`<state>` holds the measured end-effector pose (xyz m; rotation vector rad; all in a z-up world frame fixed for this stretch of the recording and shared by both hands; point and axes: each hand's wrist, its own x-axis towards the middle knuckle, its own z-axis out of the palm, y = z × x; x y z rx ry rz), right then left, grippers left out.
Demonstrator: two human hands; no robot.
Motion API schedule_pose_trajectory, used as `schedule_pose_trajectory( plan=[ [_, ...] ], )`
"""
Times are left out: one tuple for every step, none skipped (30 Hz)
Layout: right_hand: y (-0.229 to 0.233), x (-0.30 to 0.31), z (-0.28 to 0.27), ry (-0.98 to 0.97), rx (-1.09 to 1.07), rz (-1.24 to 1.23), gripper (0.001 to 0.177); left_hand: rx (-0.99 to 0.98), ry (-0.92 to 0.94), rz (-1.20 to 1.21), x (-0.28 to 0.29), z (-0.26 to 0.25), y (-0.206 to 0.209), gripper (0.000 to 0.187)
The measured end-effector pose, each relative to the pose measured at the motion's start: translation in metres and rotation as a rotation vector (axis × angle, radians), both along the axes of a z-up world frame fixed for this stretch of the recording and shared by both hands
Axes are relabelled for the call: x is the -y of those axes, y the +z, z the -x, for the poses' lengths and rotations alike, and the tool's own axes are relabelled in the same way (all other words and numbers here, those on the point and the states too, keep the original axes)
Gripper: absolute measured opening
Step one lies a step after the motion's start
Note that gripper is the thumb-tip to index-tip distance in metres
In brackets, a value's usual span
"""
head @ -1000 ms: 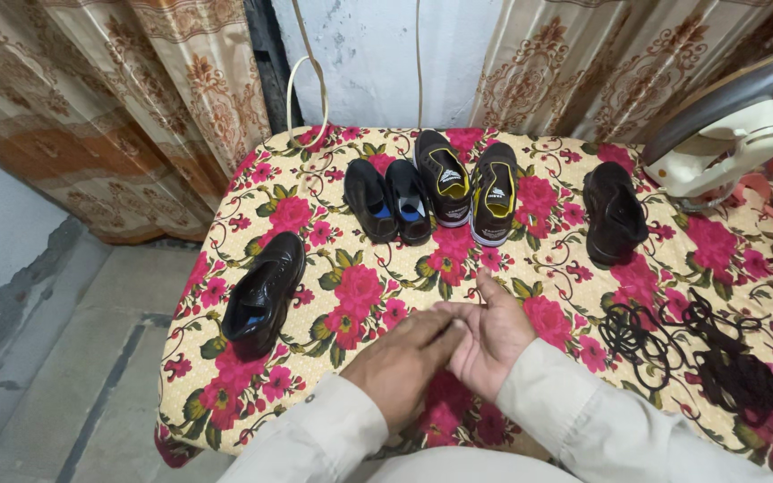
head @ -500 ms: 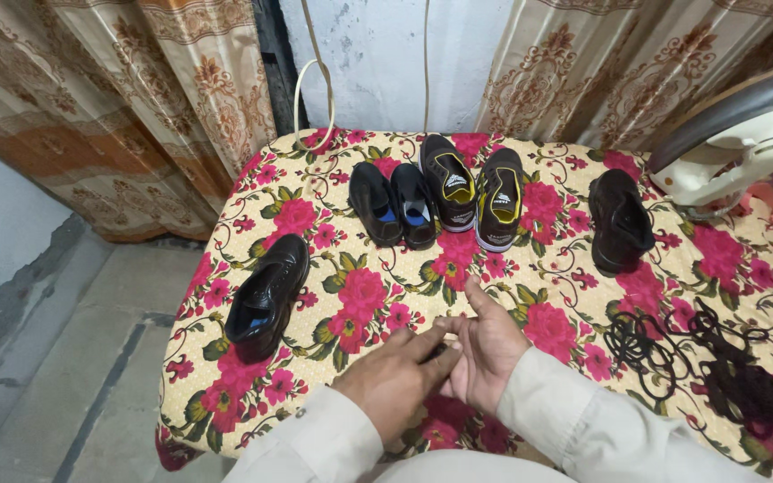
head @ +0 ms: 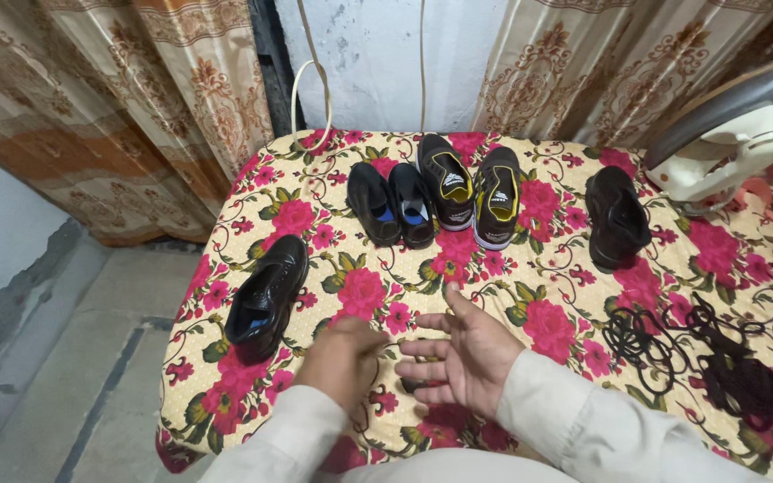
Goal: The person removes laces from several shoes and then re-laces them one by one. They handle multiple pairs of shoes and laces on a floral tablecloth, threading laces through eyelets and tying knots.
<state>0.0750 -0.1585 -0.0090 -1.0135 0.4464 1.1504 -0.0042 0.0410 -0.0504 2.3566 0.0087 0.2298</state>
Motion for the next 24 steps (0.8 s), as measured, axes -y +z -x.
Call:
schedule_pose_trajectory(
  plan=[
    [0.000, 0.002, -0.001, 0.004, 0.037, 0.040, 0.086, 0.071, 0.096, 0.024, -0.009, 0.001, -0.007, 0.020],
    [0.000, 0.005, -0.001, 0.007, 0.072, 0.081, 0.083, 0.140, 0.192, 0.049, -0.020, 0.002, -0.014, 0.020],
    [0.000, 0.007, 0.000, -0.017, 0.056, 0.092, 0.080, 0.161, 0.284, 0.015, -0.031, 0.001, -0.019, 0.017],
    [-0.001, 0.010, 0.001, -0.040, 0.039, 0.103, 0.078, 0.181, 0.379, -0.020, -0.042, 0.001, -0.022, 0.015],
    [-0.003, 0.012, 0.002, -0.062, 0.022, 0.115, 0.075, 0.087, 0.496, -0.010, -0.053, 0.004, -0.023, 0.013],
    [-0.004, 0.014, 0.003, -0.063, 0.023, 0.125, 0.073, -0.007, 0.613, -0.002, -0.062, 0.006, -0.022, 0.015],
    [-0.006, 0.015, 0.005, -0.065, 0.024, 0.135, 0.071, -0.023, 0.636, -0.078, -0.070, 0.010, -0.020, 0.018],
    [-0.008, 0.017, 0.006, -0.068, 0.026, 0.143, 0.070, -0.037, 0.656, -0.155, -0.078, 0.016, -0.015, 0.023],
    [-0.010, 0.019, 0.006, -0.077, 0.030, 0.141, 0.068, -0.050, 0.677, -0.233, -0.085, 0.022, -0.009, 0.029],
    [-0.012, 0.021, 0.007, -0.083, 0.031, 0.140, 0.066, -0.051, 0.647, -0.309, -0.090, 0.025, -0.002, 0.039],
    [-0.014, 0.023, 0.008, -0.090, 0.033, 0.139, 0.064, -0.051, 0.615, -0.384, -0.094, 0.028, 0.005, 0.051],
    [-0.016, 0.025, 0.007, -0.092, 0.035, 0.146, 0.063, -0.049, 0.585, -0.459, -0.096, 0.029, 0.013, 0.065],
    [-0.017, 0.026, 0.006, -0.094, 0.037, 0.154, 0.062, -0.154, 0.609, -0.458, -0.097, 0.030, 0.020, 0.065],
    [-0.020, 0.027, 0.008, -0.097, 0.036, 0.160, 0.061, -0.262, 0.631, -0.458, -0.098, 0.031, 0.027, 0.066],
    [-0.022, 0.028, 0.009, -0.099, 0.036, 0.162, 0.060, -0.369, 0.652, -0.458, -0.100, 0.032, 0.033, 0.067],
    [-0.023, 0.029, 0.008, -0.095, 0.038, 0.167, 0.059, -0.480, 0.643, -0.466, -0.102, 0.033, 0.038, 0.063],
    [-0.024, 0.029, 0.008, -0.092, 0.039, 0.172, 0.058, -0.591, 0.633, -0.474, -0.105, 0.034, 0.041, 0.059],
    [-0.025, 0.029, 0.008, -0.103, 0.033, 0.170, 0.059, -0.698, 0.620, -0.484, -0.107, 0.033, 0.043, 0.056],
    [-0.026, 0.030, 0.008, -0.114, 0.026, 0.169, 0.060, -0.680, 0.592, -0.492, -0.109, 0.033, 0.042, 0.054],
    [-0.028, 0.030, 0.009, -0.125, 0.015, 0.168, 0.061, -0.667, 0.563, -0.503, -0.113, 0.034, 0.040, 0.053],
    [-0.029, 0.030, 0.010, -0.137, 0.013, 0.158, 0.063, -0.653, 0.534, -0.514, -0.117, 0.035, 0.036, 0.052],
    [-0.030, 0.031, 0.011, -0.143, 0.014, 0.152, 0.065, -0.504, 0.527, -0.496, -0.121, 0.038, 0.029, 0.050],
    [-0.031, 0.031, 0.011, -0.149, 0.014, 0.146, 0.066, -0.355, 0.519, -0.477, -0.125, 0.042, 0.022, 0.048],
    [-0.032, 0.032, 0.011, -0.160, 0.009, 0.143, 0.067, -0.202, 0.506, -0.460, -0.130, 0.044, 0.015, 0.046]
  ],
)
